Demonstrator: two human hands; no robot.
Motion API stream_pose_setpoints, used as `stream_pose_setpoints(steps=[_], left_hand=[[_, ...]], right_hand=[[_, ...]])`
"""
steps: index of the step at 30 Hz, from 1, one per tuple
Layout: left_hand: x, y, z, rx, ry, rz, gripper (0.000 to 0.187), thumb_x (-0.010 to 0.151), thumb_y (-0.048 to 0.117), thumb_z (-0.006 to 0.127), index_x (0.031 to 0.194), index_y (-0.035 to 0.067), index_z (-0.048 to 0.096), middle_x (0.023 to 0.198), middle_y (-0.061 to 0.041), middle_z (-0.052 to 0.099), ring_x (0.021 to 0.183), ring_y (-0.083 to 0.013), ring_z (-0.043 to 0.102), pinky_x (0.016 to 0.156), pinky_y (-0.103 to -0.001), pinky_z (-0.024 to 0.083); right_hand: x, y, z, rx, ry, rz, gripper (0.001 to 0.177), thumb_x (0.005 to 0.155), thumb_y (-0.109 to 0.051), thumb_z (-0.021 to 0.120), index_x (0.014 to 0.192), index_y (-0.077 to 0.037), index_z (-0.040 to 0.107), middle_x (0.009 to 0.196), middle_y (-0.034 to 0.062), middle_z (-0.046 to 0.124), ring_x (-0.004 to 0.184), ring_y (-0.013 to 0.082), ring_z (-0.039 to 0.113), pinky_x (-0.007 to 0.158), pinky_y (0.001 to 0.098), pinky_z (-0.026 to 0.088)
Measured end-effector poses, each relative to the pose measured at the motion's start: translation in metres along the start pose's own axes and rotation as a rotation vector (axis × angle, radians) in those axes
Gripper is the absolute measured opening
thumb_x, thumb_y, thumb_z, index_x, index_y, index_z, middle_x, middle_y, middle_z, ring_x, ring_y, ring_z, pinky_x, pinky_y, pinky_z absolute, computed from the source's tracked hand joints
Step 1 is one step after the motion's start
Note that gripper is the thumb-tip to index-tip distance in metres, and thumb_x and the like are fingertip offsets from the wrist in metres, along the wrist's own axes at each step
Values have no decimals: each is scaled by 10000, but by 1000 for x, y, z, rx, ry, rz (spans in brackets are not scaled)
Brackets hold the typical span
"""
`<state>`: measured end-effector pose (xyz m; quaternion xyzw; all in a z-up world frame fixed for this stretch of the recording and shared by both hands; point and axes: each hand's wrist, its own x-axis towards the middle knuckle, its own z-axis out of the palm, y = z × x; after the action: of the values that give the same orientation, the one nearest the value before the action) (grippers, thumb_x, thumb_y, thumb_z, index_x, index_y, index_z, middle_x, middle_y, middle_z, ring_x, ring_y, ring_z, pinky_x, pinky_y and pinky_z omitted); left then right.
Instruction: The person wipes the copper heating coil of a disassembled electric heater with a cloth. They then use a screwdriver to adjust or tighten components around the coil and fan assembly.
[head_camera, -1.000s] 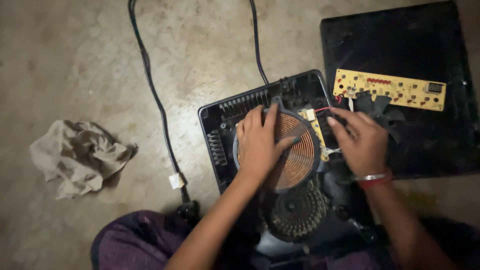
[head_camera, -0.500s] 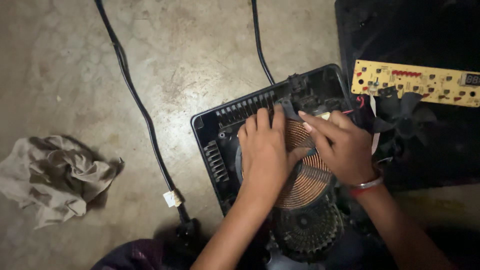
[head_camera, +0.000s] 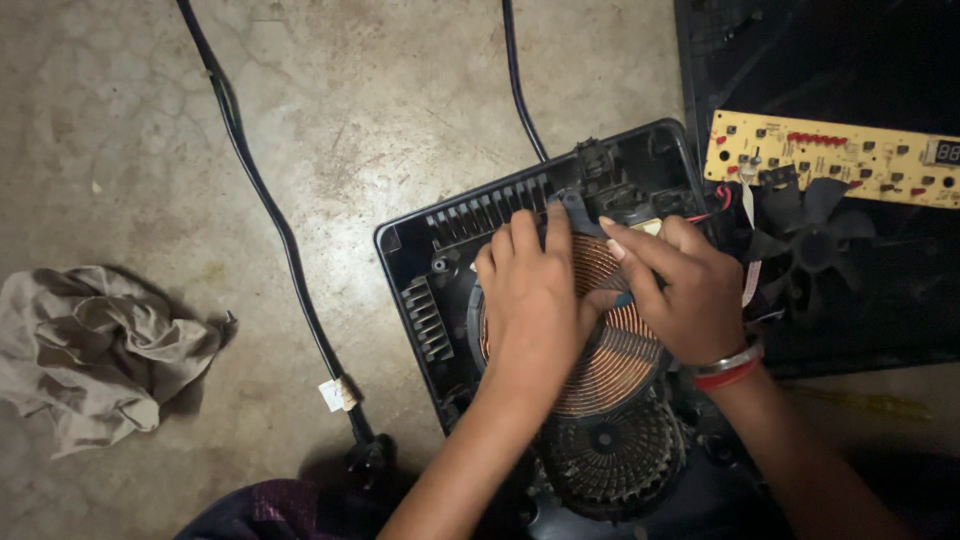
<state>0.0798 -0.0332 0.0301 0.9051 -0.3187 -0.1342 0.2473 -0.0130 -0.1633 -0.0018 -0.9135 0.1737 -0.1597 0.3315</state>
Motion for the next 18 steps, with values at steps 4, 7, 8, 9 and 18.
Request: stream_pose_setpoints(steps=[4,7,8,9,18], left_hand=[[-1,2,-1,23,19,11,921,599,295,921,1350,-78,538,1226,-234,549,1164,-399,524,984,-514,400],[-1,3,-1,28,4,-17,908,607,287,919,1357,-59,543,1210,-214,567,1146,-389,542,964,-514,415],[0,4,0,38,20,-12,913,596,295,920,1349,-58,544,1211,-217,567,1142,-391,543,960,-518,416],[0,4,1,49,36,-6,918,585,303,922,1341,-57,546,1212,-220,568,1137,-393,545,956,-521,417],[-9,-10,19,72,82,21,977,657,444,874,1424,-19,486,1299,-230,557,1248,-398,510,1057,-523,377]], right_hand=[[0,1,1,9,-2,-2,291,955,-79,729,1239,-134,765,763,60,574,615,155,560,560,313,441],[-2,-1,1,12,17,-17,297,947,-67,733,1236,-128,764,770,83,566,627,187,564,578,336,449],[-2,-1,0,8,29,-27,297,945,-65,737,1234,-126,765,772,94,559,634,203,564,587,347,452],[-3,0,-1,5,31,-27,297,942,-66,737,1231,-127,767,776,99,564,639,214,576,591,356,458],[-14,-4,-6,-86,132,-86,230,968,-145,748,1188,-79,762,839,133,624,708,290,646,618,395,502]])
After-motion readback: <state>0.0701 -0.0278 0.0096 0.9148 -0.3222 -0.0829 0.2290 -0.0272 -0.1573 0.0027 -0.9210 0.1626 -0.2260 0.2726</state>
